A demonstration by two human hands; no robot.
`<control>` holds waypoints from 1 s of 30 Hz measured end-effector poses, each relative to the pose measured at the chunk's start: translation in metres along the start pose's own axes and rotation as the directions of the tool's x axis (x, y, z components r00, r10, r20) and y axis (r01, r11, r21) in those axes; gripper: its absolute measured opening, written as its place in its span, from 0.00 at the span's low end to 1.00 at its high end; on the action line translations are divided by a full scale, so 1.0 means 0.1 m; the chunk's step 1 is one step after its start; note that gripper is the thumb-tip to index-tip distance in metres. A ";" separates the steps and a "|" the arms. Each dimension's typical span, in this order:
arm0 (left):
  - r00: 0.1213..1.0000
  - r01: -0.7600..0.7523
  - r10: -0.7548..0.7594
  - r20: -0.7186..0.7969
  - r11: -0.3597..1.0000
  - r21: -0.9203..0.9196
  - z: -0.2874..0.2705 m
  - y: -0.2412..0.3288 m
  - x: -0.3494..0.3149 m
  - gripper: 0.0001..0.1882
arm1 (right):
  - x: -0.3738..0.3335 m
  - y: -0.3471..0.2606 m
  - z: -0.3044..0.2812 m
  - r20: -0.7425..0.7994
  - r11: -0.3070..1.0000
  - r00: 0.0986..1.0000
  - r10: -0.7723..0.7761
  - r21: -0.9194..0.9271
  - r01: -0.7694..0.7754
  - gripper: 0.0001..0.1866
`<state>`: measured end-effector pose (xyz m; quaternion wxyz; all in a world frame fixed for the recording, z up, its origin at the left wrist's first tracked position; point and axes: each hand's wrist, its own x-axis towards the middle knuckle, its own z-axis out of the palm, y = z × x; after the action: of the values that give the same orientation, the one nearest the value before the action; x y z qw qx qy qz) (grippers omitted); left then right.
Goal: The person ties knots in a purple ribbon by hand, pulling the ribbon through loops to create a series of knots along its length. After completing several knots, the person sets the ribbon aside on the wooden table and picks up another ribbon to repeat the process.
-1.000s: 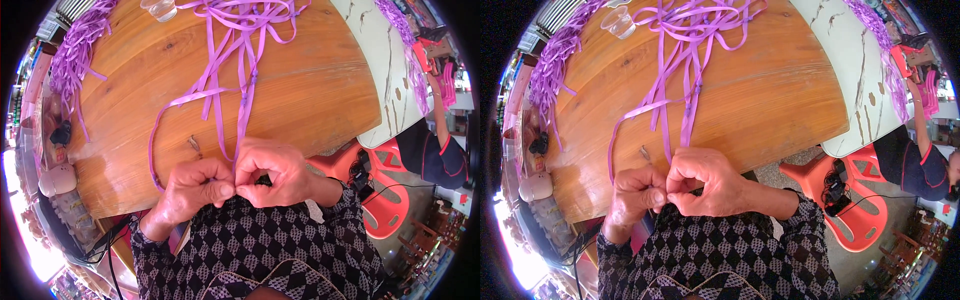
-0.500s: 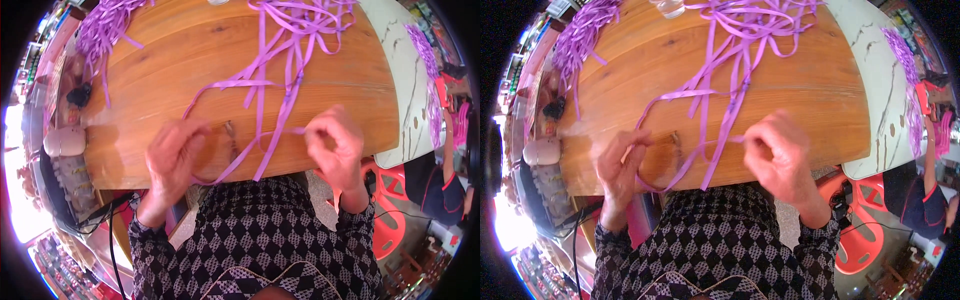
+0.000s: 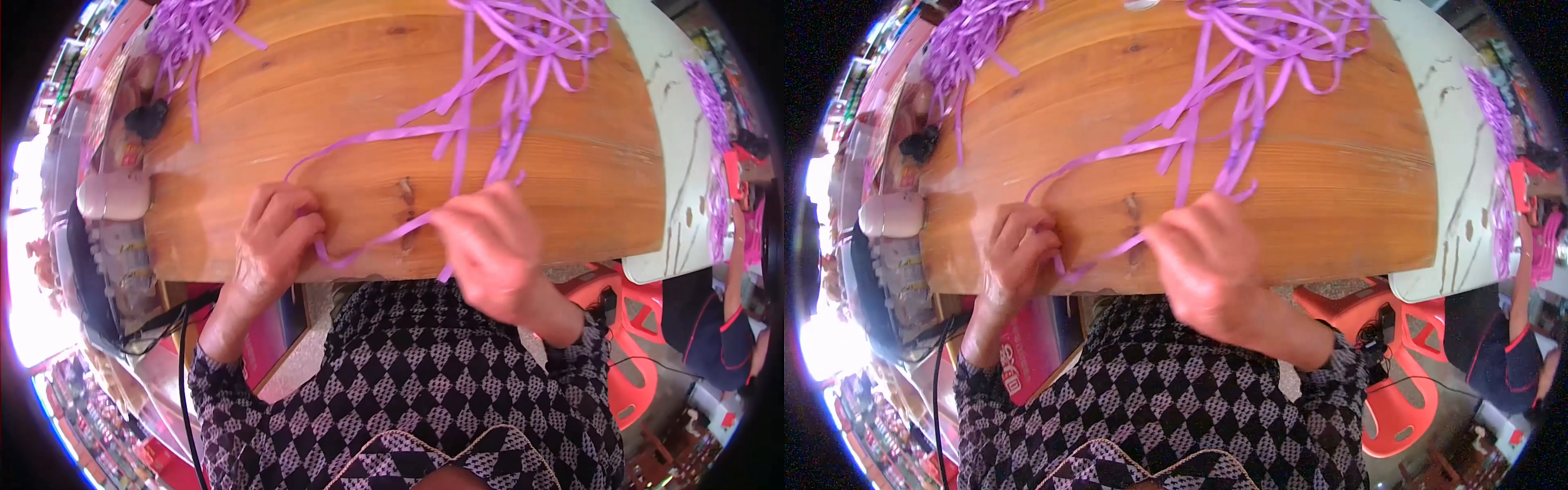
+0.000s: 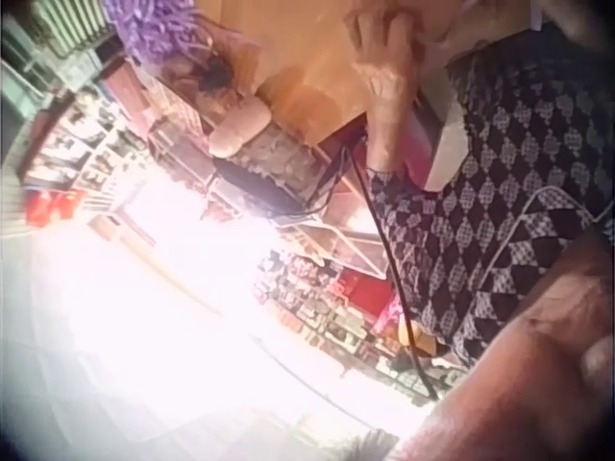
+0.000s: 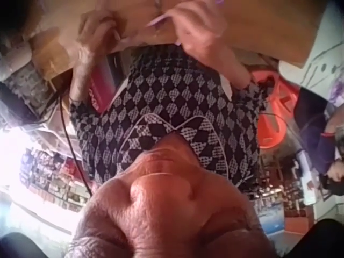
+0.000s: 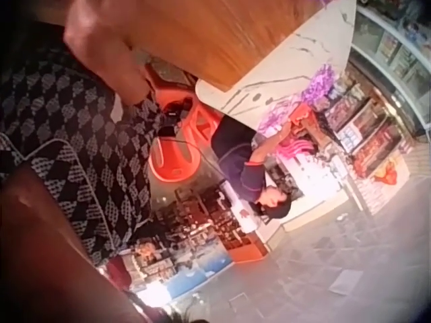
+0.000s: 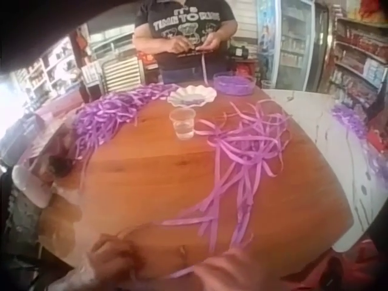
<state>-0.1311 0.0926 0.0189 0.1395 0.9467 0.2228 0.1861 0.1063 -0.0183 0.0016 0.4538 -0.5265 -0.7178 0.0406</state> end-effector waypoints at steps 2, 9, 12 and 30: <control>0.997 -0.064 0.065 -0.033 0.997 0.045 0.04 0.01 0.00 0.16 | -0.04 -0.11 0.17 -0.004 0.997 1.000 -0.016 0.073 0.016 0.18; 0.846 0.424 -0.506 0.171 0.442 -0.790 0.14 0.47 0.15 0.21 | 0.06 -0.29 0.45 -0.144 0.983 0.989 -0.031 0.177 0.057 0.27; 0.885 0.300 -0.429 0.179 0.233 -0.925 0.19 0.52 0.27 0.27 | 0.07 -0.25 0.38 -0.195 0.989 0.980 -0.045 0.131 0.071 0.25; 0.968 0.247 -0.189 0.164 0.826 -0.507 0.10 0.67 0.53 0.13 | 0.00 -0.06 -0.08 -0.066 0.993 0.991 -0.119 -0.014 0.119 0.14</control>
<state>-0.0578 0.0579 0.0489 0.4241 0.8495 0.2626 0.1715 0.1073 -0.0246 0.0097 0.4767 -0.4860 -0.7325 -0.0077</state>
